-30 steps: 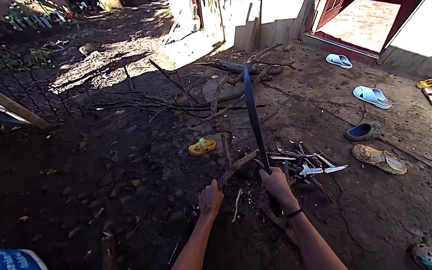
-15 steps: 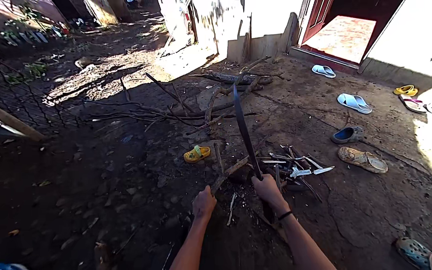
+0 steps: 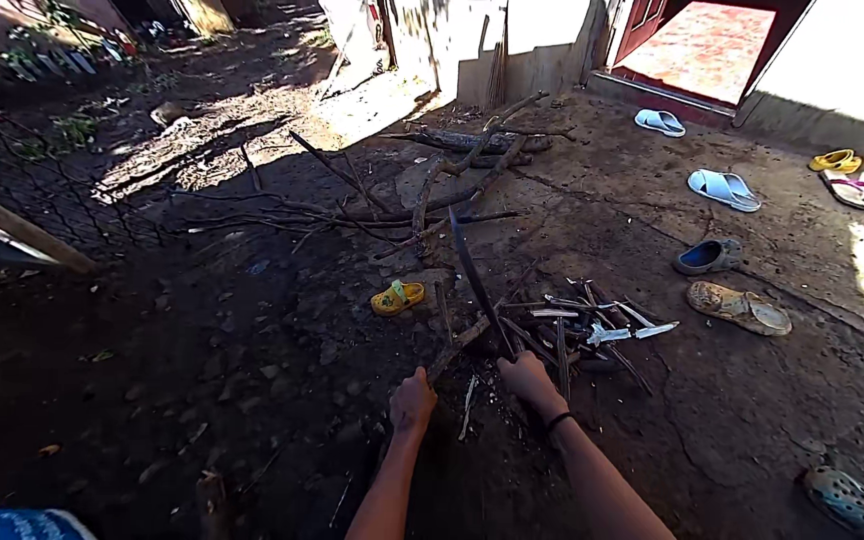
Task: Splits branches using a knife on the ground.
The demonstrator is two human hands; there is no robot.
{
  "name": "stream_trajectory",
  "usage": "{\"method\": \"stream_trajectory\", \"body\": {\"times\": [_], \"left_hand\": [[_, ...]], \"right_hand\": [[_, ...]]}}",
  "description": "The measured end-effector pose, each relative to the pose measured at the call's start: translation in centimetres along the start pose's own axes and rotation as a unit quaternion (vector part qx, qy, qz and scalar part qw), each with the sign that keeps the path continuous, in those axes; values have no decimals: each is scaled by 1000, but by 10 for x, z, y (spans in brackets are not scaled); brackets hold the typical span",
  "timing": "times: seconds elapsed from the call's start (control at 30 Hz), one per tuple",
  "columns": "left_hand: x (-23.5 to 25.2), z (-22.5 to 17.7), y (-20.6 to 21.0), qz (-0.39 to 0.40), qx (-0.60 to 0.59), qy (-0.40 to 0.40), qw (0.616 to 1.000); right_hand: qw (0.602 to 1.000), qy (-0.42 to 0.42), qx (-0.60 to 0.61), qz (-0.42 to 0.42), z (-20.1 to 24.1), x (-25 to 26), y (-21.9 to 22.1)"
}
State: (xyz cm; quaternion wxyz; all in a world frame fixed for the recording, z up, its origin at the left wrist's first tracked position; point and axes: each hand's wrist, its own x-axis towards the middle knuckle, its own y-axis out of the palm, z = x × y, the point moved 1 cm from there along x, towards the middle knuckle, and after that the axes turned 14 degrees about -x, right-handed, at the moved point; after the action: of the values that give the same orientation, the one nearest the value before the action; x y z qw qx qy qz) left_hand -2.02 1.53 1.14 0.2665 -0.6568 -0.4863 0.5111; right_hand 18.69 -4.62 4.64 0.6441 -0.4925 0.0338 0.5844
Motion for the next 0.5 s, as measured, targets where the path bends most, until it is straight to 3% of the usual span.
{"method": "stream_trajectory", "body": {"times": [0.1,0.4,0.5], "left_hand": [[-4,-1,3,-2,11,4,1000],[7,5,0,12,-7,4,1000],[14,22,-7,-26,-72,14,997]], "right_hand": [[995,67,-55,48,-18,14,13],[992,16,116,52,-18,-29,12],[991,30,117,62,-25,-24,12]]}}
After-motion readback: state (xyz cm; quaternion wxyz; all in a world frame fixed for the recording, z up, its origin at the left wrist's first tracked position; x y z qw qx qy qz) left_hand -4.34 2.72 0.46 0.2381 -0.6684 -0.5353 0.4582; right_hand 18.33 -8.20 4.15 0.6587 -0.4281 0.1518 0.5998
